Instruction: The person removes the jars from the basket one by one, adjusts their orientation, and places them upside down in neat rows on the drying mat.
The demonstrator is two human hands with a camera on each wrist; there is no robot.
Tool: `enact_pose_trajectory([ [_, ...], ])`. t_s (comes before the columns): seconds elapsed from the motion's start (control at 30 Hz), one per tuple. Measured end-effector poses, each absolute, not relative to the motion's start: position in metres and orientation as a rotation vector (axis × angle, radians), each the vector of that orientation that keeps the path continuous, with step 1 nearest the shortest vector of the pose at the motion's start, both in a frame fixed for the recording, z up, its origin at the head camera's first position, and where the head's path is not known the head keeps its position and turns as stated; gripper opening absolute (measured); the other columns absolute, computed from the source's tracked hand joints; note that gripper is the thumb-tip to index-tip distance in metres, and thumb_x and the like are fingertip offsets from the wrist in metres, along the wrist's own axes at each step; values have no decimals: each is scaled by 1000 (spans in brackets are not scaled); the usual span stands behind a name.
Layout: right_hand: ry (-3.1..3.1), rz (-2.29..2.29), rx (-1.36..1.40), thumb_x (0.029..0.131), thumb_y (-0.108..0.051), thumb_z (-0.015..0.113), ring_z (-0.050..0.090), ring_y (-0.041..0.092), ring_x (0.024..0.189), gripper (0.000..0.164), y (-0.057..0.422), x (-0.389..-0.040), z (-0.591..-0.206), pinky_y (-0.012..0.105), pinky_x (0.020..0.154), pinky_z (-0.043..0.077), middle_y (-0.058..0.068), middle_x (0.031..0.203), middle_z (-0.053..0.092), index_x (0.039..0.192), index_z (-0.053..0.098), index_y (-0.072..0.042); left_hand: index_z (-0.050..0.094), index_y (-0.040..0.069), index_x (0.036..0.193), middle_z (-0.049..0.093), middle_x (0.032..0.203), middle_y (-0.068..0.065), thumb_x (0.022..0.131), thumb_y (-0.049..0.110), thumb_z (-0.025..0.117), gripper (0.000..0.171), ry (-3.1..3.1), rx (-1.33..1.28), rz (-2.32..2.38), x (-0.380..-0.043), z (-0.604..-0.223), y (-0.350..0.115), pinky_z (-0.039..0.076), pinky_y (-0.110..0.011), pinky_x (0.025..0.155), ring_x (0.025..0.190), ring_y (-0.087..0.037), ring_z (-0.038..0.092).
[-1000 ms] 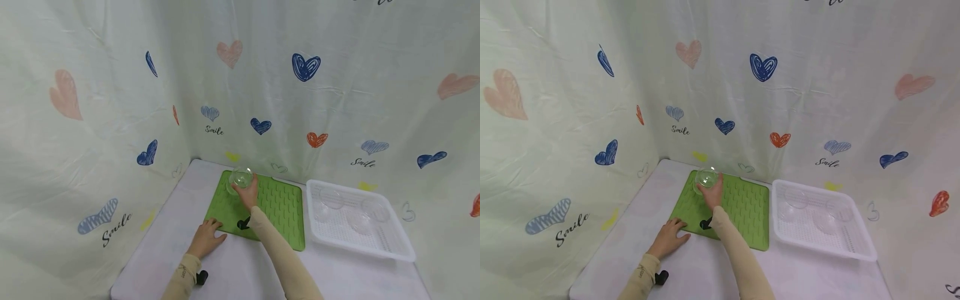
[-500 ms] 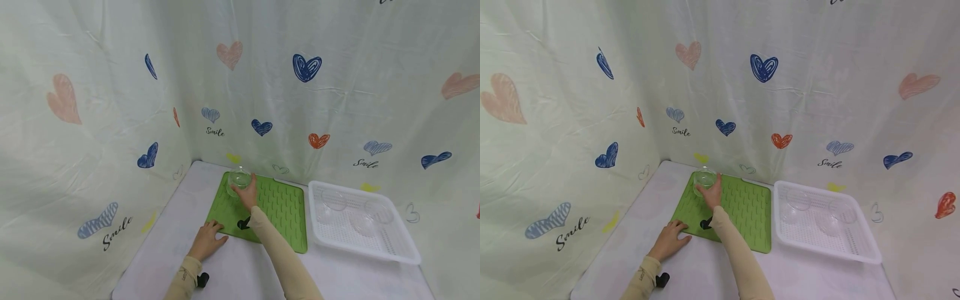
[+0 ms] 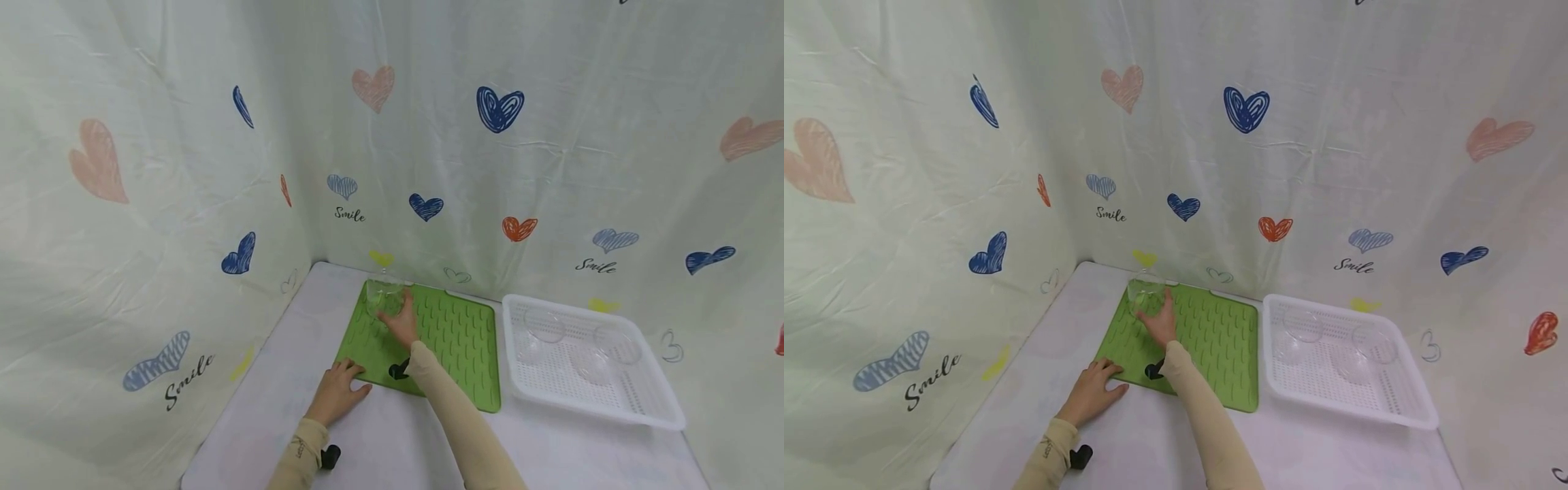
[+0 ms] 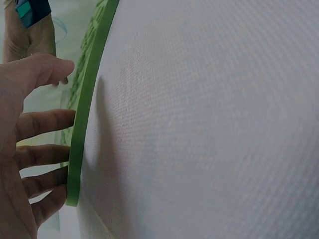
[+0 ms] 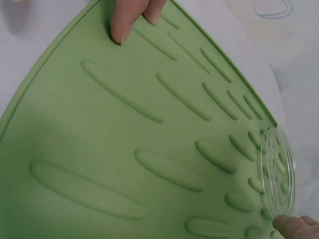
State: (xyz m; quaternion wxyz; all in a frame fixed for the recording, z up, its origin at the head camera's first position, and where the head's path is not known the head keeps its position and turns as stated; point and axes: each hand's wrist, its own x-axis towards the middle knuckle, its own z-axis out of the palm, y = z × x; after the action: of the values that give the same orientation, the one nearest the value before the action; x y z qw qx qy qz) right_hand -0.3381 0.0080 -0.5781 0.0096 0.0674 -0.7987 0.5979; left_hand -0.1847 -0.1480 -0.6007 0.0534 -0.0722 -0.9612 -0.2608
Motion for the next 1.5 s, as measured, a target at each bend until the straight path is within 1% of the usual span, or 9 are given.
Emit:
enact_pose_trajectory([
  [0.17, -2537, 1846, 204, 86, -24, 74, 30, 45, 139, 97, 10, -339, -576, 59, 105, 40, 19, 159, 19, 155, 7, -15, 69, 12, 111, 60, 114, -7, 84, 41, 71, 40, -2907, -229, -803, -184, -599, -147, 48, -47, 88, 108, -27, 55],
  [0.33, -2542, 1837, 221, 85, -23, 75, 30, 45, 140, 99, 11, -340, -578, 60, 107, 37, 20, 158, 20, 155, 7, -12, 70, 11, 110, 61, 111, -6, 84, 41, 72, 39, -2892, -227, -801, -185, -599, -146, 48, -46, 87, 106, -27, 56],
  [0.57, -2602, 1827, 257, 85, -38, 72, 24, 41, 144, 102, 18, -337, -582, 58, 112, 32, 21, 159, 16, 155, 4, -9, 70, 13, 108, 62, 108, -5, 84, 41, 72, 37, -2906, -211, -773, -188, -600, -146, 48, -44, 86, 104, -25, 56],
  [0.83, -2564, 1886, 232, 91, -24, 68, 26, 47, 141, 90, 34, -321, -572, 59, 110, 35, 23, 158, 18, 155, 7, -10, 71, 11, 102, 63, 104, -7, 82, 36, 74, 32, -2904, -236, -729, -194, -595, -142, 49, -47, 81, 99, -28, 58],
  [1.0, -2490, 1917, 267, 92, -17, 66, 29, 45, 141, 82, 43, -315, -571, 57, 111, 35, 22, 157, 23, 155, 13, -12, 71, 11, 100, 62, 100, -7, 83, 37, 74, 31, -2922, -190, -709, -198, -589, -144, 48, -46, 75, 95, -27, 57],
  [1.17, -2413, 2022, 372, 94, -8, 61, 26, 47, 141, 78, 53, -297, -544, 58, 112, 33, 26, 156, 21, 154, 13, -9, 70, 13, 100, 61, 99, -6, 83, 39, 72, 31, -2948, -161, -697, -204, -588, -146, 48, -46, 74, 94, -27, 57],
  [1.23, -2402, 2047, 400, 94, -8, 61, 26, 48, 140, 77, 58, -289, -531, 57, 112, 33, 27, 155, 22, 154, 12, -6, 70, 12, 100, 61, 99, -6, 83, 39, 72, 32, -2955, -166, -698, -205, -588, -146, 48, -47, 74, 94, -28, 57],
  [1.37, -2372, 2069, 438, 95, -15, 62, 30, 44, 140, 76, 68, -280, -524, 53, 113, 34, 23, 155, 26, 154, 13, -8, 70, 11, 101, 62, 101, -8, 83, 39, 72, 33, -2971, -170, -687, -206, -586, -144, 48, -49, 75, 96, -29, 57],
  [1.5, -2318, 2083, 463, 95, -13, 61, 31, 43, 140, 75, 78, -270, -512, 51, 112, 36, 21, 155, 27, 154, 15, -9, 69, 10, 103, 62, 102, -10, 83, 38, 71, 34, -2997, -188, -663, -207, -583, -142, 49, -50, 75, 97, -31, 57],
])
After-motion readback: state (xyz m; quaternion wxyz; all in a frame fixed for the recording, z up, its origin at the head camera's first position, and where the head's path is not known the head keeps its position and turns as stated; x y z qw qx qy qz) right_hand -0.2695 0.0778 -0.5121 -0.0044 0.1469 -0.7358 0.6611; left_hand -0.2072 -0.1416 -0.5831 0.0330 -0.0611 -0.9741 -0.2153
